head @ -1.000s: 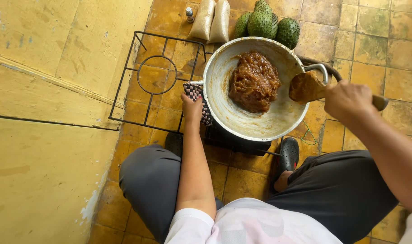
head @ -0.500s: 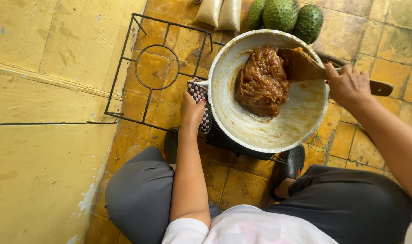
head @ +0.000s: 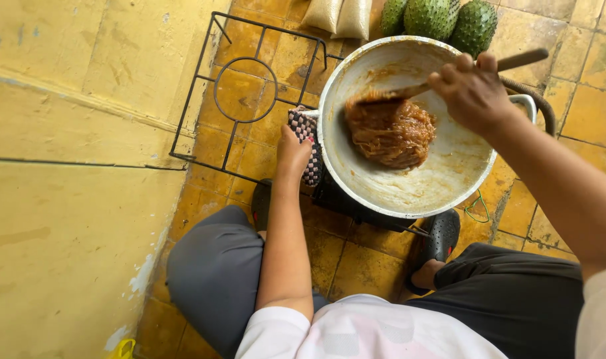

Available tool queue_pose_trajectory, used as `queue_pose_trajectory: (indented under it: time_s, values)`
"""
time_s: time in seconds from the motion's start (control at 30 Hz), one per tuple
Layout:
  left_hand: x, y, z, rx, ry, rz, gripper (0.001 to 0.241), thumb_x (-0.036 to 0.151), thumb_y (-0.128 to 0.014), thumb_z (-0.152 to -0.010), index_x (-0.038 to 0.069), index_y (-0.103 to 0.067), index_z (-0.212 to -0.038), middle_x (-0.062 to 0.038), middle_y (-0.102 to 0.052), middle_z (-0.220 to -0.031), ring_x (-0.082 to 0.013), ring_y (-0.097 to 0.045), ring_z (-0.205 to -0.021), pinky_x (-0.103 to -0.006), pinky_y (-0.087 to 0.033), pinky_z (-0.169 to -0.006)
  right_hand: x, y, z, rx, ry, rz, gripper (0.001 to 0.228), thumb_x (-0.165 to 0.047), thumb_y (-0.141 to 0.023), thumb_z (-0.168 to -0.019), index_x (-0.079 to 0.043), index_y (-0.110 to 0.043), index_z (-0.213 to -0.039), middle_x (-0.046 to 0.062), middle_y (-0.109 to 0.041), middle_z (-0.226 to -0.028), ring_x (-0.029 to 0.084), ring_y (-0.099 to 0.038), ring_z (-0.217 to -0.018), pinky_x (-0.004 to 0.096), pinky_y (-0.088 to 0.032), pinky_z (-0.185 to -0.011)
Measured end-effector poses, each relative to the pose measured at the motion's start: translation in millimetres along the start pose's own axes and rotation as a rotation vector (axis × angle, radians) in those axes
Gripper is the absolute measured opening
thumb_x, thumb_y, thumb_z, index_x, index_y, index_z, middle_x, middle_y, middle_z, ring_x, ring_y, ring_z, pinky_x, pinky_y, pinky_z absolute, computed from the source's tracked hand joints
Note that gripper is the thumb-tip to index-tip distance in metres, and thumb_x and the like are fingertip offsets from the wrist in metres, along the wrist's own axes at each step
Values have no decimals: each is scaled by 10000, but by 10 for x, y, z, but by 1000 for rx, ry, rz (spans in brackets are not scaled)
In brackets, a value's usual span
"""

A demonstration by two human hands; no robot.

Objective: Stirring a thick brown mixture in a large pan using a wooden spatula

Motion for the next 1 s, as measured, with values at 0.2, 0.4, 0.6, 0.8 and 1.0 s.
queue_pose_trajectory:
  time_s: [0.2,0.4,0.6,0.8,1.0]
  values:
    - [-39,-107,-133,32,-71,108,831,183,-502,-924,7,-102,-1630,-251,-376,-1599,-403,-443,-1430,-465,-409,-1137,-574,817,871,482,55,528,175,-405,-625,-1004,-400,-635,-1179,-145,-459,-926,117,-409,-1022,302,-248,-900]
    - [8,-102,-55,97,-110,202,475,179,-519,-934,36,-383,-1366,-246,-614,-1323,-445,-658,-1099,-547,-527,-844,-555,976,1645,447,6,368,357,-191,-584,-985,-303,-685,-1309,-135,-604,-1156,118,-532,-1188,337,-255,-974]
    - [-39,-234,-160,124,-164,172,350,402,-399,-1063,61,-382,-1140,-203,-675,-966,-397,-672,-789,-523,-458,-633,-297,1001,1999,377,-201,447,306,-409,-711,-963,-488,-735,-1257,-240,-575,-1121,109,-482,-1161,313,-237,-998]
    - [151,-194,-55,187,-152,148,458,449,-369,-1051,29,-525,-1146,-186,-737,-1057,-363,-721,-865,-511,-521,-676,87,512,2074,240,-346,224,611,-60,-650,-839,-446,-759,-1300,-108,-728,-1085,226,-533,-1074,371,-247,-899]
    - [540,-18,506,155,-142,260,322,293,-394,-1086,18,-563,-1074,-134,-687,-886,-191,-679,-661,-272,-594,-469,269,137,2015,147,-378,143,650,-43,-639,-791,-469,-726,-1274,-101,-722,-1072,264,-564,-1027,415,-273,-852]
Point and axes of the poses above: each hand's wrist, its own z-axis away from the middle knuckle, its own y-axis out of the back of the hand, x = y × z, the point moved 9 cm from there along -z, towards the middle knuckle
